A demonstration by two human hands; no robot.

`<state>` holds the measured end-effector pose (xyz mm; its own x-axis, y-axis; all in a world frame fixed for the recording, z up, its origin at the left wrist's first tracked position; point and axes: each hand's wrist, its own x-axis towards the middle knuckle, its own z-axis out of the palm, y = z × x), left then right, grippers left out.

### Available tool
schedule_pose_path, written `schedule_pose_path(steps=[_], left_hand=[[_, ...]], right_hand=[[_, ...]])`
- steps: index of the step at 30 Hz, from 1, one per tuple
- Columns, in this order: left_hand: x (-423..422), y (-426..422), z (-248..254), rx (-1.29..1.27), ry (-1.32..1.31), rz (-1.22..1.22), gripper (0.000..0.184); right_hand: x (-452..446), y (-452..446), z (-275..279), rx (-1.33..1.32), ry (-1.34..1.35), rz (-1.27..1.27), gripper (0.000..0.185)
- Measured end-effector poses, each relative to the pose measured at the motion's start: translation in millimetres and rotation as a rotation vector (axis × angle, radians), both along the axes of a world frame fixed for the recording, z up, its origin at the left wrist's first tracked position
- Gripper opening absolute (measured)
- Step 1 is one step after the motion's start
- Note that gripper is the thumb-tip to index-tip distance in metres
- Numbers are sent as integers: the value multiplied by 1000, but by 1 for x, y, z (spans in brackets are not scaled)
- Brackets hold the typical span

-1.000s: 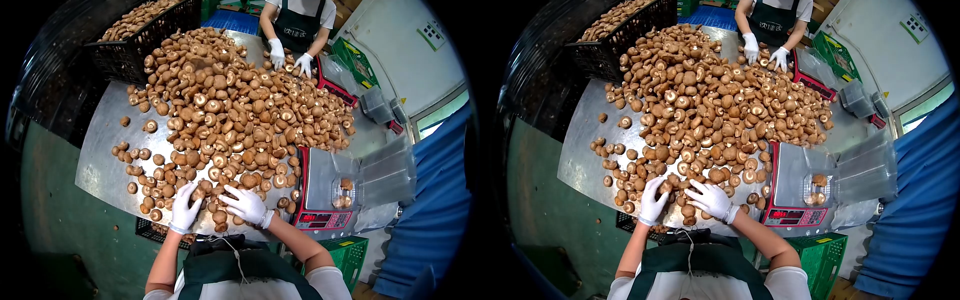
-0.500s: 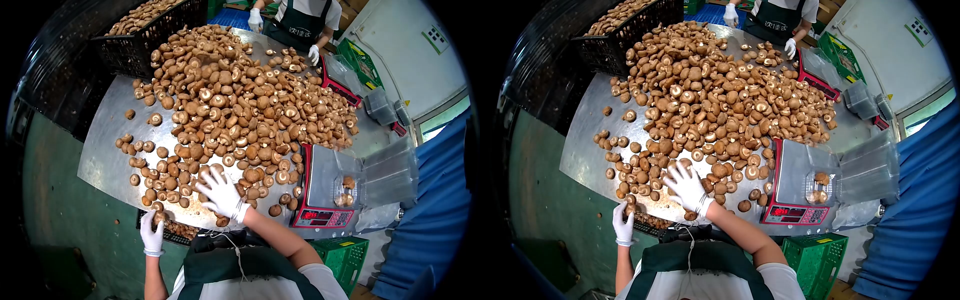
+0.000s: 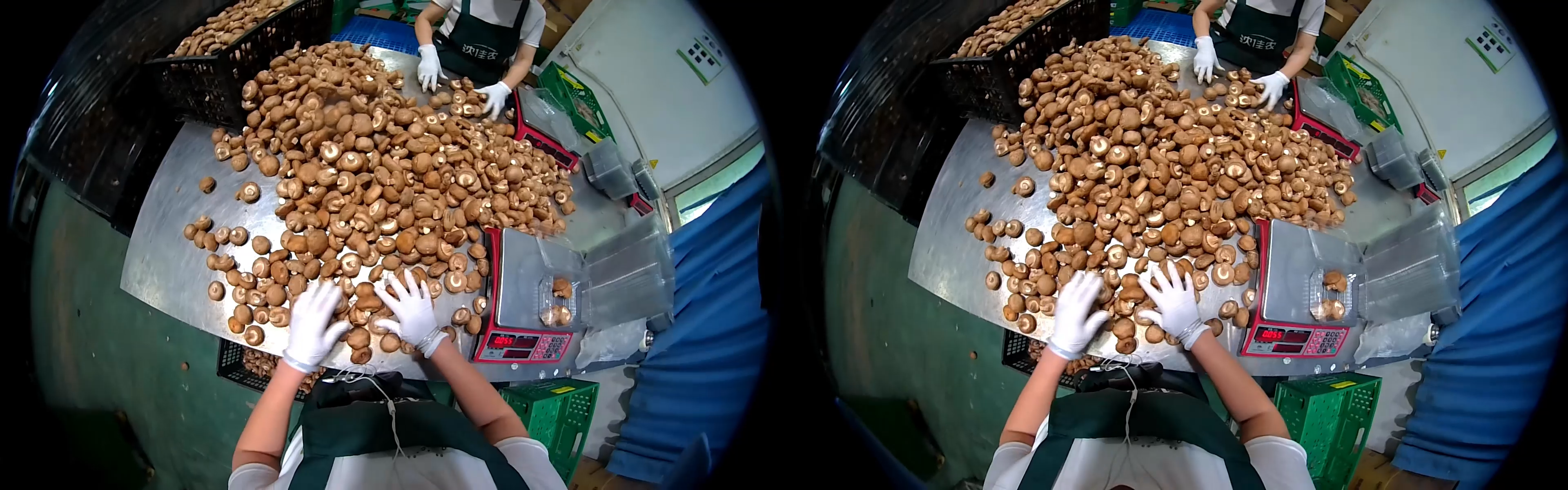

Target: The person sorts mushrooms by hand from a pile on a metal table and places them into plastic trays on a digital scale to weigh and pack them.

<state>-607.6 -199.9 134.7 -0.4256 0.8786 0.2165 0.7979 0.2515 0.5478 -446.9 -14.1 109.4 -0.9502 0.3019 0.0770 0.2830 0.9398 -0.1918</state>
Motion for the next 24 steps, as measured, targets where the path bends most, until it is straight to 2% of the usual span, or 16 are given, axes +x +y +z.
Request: schedule_pose_path(steps=[2, 5, 7, 8, 10, 11, 14, 16, 18, 20, 22, 23, 24], left_hand=[[8, 13, -11, -203, 104, -112, 70], [1, 9, -27, -232, 123, -17, 72], [-9, -4, -34, -143, -4, 52, 64], [-13, -10, -33, -102, -41, 67, 62], [-14, -18, -31, -85, 40, 56, 55], [-13, -18, -29, -79, 42, 55, 52], [-13, -14, -38, -85, 20, 44, 45], [-13, -10, -41, -93, -6, 42, 42], [-11, -3, -35, -9, -143, 114, 36], [-10, -1, -28, 164, -443, 166, 31], [-10, -1, -27, 269, -976, 271, 31], [-9, -2, -30, 382, -1412, 319, 34], [-9, -4, -27, 443, -1553, 281, 38]], right_hand=[[13, 7, -10, -33, 40, -61, 71], [36, 15, 13, -124, 124, -153, 72], [54, 24, 16, -228, 239, -243, 77], [59, 25, 24, -229, 295, -312, 71], [77, 31, 7, -409, 414, -433, 58], [76, 29, 8, -410, 476, -444, 43], [64, 19, 5, -366, 385, -408, 36], [44, 10, 15, -179, 277, -374, 38], [28, 8, 13, -31, 264, -259, 40], [21, 7, 7, 6, 226, -223, 42], [18, 10, 4, 12, 234, -204, 43], [13, 8, 10, -23, 253, -232, 39], [8, 6, 15, -77, 334, -231, 37]])
